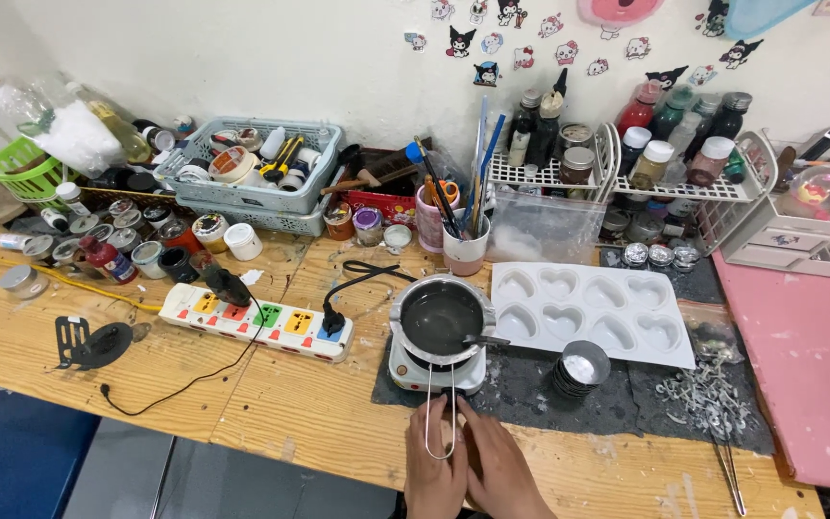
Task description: Stirring and melting wax in a small pot on a heating plate as part of candle making.
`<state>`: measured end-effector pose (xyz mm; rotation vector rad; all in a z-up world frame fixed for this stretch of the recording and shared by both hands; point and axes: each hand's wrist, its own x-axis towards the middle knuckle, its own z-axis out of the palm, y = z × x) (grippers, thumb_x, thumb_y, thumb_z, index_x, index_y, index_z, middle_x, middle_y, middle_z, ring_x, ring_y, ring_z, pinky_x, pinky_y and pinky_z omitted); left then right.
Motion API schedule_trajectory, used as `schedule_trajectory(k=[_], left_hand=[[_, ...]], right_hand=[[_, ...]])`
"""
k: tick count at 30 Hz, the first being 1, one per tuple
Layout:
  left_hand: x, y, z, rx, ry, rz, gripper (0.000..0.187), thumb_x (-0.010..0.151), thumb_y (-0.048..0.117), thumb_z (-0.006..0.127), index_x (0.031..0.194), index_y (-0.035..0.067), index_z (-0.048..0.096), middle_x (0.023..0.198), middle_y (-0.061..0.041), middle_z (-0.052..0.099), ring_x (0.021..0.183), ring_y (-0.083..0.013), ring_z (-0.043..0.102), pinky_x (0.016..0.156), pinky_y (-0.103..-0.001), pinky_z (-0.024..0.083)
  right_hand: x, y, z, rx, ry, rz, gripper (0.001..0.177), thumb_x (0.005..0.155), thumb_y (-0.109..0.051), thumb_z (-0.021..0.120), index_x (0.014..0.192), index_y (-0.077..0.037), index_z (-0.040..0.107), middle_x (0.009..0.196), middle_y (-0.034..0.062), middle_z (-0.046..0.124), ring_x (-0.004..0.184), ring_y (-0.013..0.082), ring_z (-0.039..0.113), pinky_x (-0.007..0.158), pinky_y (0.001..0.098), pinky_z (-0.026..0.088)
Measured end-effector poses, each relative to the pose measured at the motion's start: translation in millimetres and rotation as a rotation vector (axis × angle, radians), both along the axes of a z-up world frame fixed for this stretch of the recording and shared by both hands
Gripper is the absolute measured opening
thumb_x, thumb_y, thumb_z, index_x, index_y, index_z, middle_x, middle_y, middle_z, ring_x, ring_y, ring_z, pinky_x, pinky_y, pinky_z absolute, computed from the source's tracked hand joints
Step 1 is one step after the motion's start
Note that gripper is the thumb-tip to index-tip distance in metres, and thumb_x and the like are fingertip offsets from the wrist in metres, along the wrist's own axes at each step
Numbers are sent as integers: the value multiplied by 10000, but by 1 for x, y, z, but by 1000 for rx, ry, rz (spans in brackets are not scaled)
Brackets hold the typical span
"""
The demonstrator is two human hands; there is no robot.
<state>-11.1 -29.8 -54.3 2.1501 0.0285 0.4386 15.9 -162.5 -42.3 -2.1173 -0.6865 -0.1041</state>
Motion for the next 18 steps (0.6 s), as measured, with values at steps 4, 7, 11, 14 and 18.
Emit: schedule_trajectory(k=[4,7,11,14,18], left_hand=[[0,-1,-9,3,0,-3,478,971,115,569,1430,17,477,1382,-226,493,1274,-393,497,1068,-493,396],[1,-3,-7,21,-27,24,511,953,116,582,1425,-19,443,1386,-241,479,1284,-417,472,1062,-505,382],[1,-4,8,-23,92,32,489,978,138,570,1439,16,460,1362,-212,495,1272,-381,490,1067,-485,390],[1,-3,-4,-14,56,20,504,971,125,573,1447,7,453,1369,-225,484,1277,-382,491,1072,-481,394],[0,-1,-9,14,-11,1,522,968,109,576,1449,-26,425,1382,-236,476,1284,-398,478,1071,-495,376]], right_hand=[[1,1,-5,-70,39,-25,695,875,-92,643,1525,-21,409,1076,202,580,1000,364,585,899,439,505],[3,-1,-14,-167,-37,33,706,820,-81,667,1474,-1,413,1074,209,571,969,374,563,868,444,488],[1,0,4,-57,42,-5,689,843,-67,650,1493,-28,428,1068,189,576,970,350,578,861,433,496],[1,1,3,-83,55,-11,672,856,-72,644,1497,-39,443,1048,172,574,965,344,575,853,424,499],[2,1,-2,-92,-25,10,635,848,-58,654,1460,-34,485,1066,172,577,977,354,575,850,426,495]])
